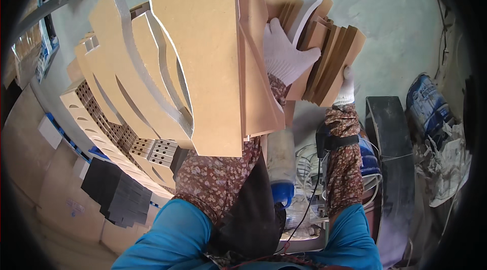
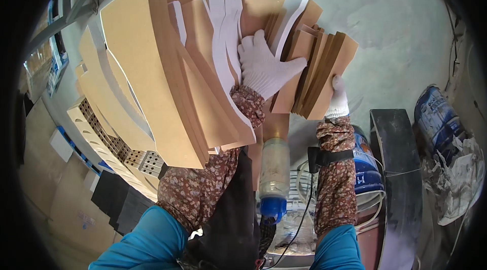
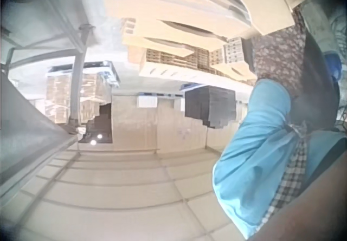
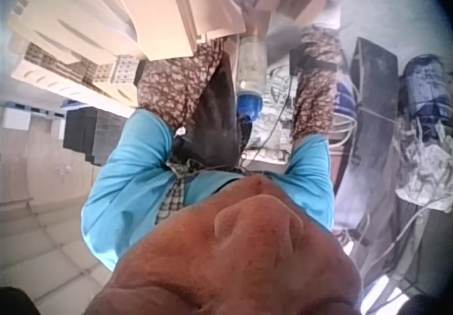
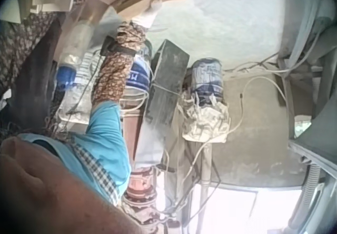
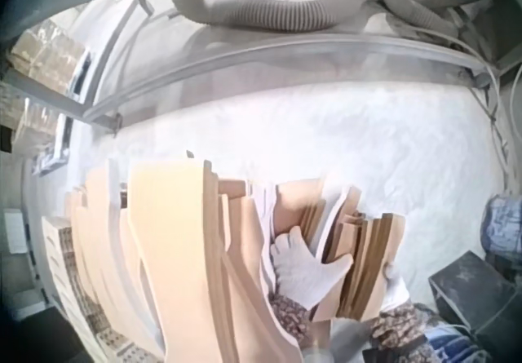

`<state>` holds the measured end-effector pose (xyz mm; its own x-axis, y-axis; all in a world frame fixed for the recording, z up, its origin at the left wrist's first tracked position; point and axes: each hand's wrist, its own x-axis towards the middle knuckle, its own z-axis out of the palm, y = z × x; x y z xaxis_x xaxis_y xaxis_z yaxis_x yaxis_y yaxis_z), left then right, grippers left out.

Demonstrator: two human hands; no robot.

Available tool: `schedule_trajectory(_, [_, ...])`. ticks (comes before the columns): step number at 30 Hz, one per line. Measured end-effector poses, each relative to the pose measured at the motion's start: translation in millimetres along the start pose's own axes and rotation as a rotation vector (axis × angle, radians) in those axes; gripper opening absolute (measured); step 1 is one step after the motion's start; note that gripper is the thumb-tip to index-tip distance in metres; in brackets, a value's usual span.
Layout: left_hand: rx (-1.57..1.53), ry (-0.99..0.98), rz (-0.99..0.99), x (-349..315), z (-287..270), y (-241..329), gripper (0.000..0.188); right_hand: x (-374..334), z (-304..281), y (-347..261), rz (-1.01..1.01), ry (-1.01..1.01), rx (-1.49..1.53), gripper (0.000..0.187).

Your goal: The recorder is sanding and organizing small wooden components in a furniture manufacturing workshop.

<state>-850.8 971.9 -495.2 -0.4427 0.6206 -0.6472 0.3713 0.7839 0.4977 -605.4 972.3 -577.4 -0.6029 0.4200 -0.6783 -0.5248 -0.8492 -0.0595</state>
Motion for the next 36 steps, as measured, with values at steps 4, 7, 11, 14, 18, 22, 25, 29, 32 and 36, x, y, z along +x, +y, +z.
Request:
schedule_trajectory(4, [-0.029,0.008,0.005,2.6,2.1,2.4,0.108,-2.2,4.7,6.2,-0.064,-0.057,-0.016,0.076])
schedule_trajectory(7, [-0.081,0.027,0.013,1.2,3.7,2.4,0.110,-8.1,7.0,7.3,-0.052,-0.045,-0.042,0.079])
schedule_trajectory(11, [-0.070,0.018,0.025,1.2,3.6,3.9,0.106,-23.5,9.5,11.5,0.002,-0.045,0.004,0.083])
schedule_trajectory(14, [-0.062,-0.084,0.044,1.7,3.4,10.1,0.100,-39.2,10.9,24.3,-0.115,0.023,0.058,0.083])
schedule_trajectory(18, [-0.048,-0.011,0.264,-6.8,10.5,24.6,0.088,-47.5,8.9,41.5,-0.263,-0.018,0.133,0.084])
schedule_trajectory(22, [-0.208,-0.290,0.079,-8.6,4.3,27.2,0.090,-44.2,15.3,37.1,-0.171,-0.066,0.057,0.082])
schedule_trajectory(25, [-0.322,-0.332,0.014,-26.3,-1.7,23.3,0.091,-57.6,32.2,33.6,-0.161,-0.049,0.043,0.081])
schedule_trajectory(29, [-0.457,-0.355,0.037,-58.6,0.0,27.9,0.087,-100.8,56.1,36.6,-0.160,0.085,0.009,0.077])
schedule_trajectory(32, [-0.460,-0.433,0.100,-88.7,-2.3,36.8,0.084,-139.8,63.4,47.8,-0.303,0.122,0.046,0.079])
schedule_trajectory(36, [-0.315,-0.469,0.216,-142.4,-20.9,55.7,0.080,-198.5,70.1,58.2,-0.360,-0.095,0.044,0.084])
